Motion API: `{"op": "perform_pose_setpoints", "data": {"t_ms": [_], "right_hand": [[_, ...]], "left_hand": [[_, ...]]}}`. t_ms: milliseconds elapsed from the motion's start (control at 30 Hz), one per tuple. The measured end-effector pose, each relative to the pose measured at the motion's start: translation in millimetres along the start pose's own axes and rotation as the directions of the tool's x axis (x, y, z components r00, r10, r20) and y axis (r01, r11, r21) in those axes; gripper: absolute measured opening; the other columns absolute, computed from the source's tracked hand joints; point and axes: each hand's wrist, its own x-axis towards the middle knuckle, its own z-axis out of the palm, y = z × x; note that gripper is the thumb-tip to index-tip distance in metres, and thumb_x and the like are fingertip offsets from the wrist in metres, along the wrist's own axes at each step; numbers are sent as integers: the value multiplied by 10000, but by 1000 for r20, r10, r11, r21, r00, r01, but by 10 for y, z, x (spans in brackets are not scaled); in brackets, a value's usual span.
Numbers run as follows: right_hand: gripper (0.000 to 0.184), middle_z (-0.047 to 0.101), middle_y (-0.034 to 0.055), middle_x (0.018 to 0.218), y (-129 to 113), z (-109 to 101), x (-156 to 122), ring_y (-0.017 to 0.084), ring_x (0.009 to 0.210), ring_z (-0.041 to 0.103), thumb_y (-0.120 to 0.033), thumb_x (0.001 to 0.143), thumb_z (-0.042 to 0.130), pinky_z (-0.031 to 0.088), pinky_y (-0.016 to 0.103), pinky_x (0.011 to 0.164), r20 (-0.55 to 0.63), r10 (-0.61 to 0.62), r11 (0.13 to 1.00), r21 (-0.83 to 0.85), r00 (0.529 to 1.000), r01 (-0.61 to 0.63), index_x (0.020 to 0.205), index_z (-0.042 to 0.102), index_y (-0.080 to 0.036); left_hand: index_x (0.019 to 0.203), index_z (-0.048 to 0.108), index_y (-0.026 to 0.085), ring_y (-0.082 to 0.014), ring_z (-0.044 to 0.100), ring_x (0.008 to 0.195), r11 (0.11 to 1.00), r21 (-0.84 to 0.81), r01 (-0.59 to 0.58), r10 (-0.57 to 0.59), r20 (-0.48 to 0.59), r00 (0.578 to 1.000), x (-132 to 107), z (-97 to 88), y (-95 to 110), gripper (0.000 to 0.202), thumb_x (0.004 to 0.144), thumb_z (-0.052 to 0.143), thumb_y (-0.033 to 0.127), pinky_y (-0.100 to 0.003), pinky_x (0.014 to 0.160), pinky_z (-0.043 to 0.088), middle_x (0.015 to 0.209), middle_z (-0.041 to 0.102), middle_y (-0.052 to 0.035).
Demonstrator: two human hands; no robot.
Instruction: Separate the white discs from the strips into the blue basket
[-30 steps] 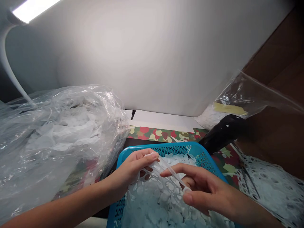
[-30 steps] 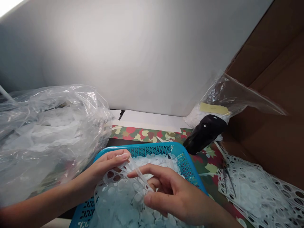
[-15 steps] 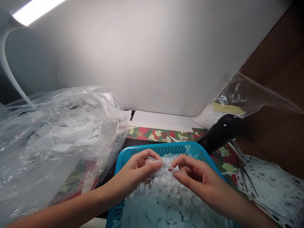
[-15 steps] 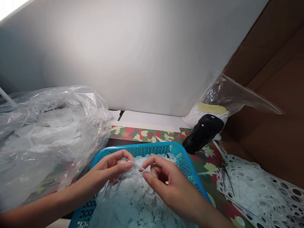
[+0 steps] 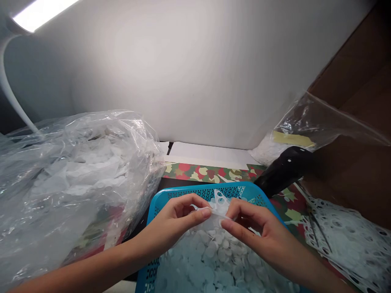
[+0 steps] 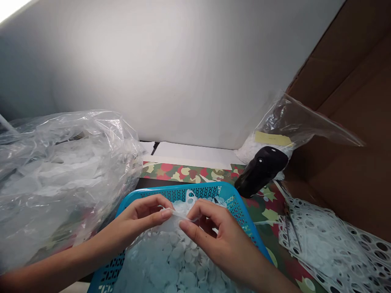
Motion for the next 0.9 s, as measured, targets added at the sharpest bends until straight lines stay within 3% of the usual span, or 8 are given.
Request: {"op": "perform_pose_setpoints", "data": {"t_ms": [333,500,633,900], "right_hand": [[273,511,10,980,-4,1,-19,160,890,505,-410,886,559,409,267,698,-44,-72,997,1,996,72,698,537,-214],[205,507,-21,756,3,19,-30,140,720,489,-426,889,554,402,269,645,72,-2,1000,11,997,1,815,558,-235],[180,485,-40,771,5,41,-68,111,683,461,-403,860,611,402,243,633,125,2,999,41,992,-7,864,542,-236],[147,526,-36,765,24,65,-45,118,692,470,-359,857,620,402,244,639,38,-44,999,-13,998,44,813,570,-229]], "left_hand": [[807,607,163,-68,422,646,1000,-8,-26,26,2,1000,15,-2,31,203,873,595,354,-179,594,320,709,494,42],[800,570,163,-70,428,628,1000,-26,5,-5,4,1000,-1,10,54,220,885,571,366,-189,582,320,708,500,43],[783,563,156,-77,424,631,1000,-23,16,-16,13,1000,-5,19,75,230,877,575,365,-198,581,312,709,497,37],[737,579,151,-95,418,640,1000,-13,-15,15,49,999,-16,14,92,215,859,587,328,-222,612,311,670,490,29]]}}
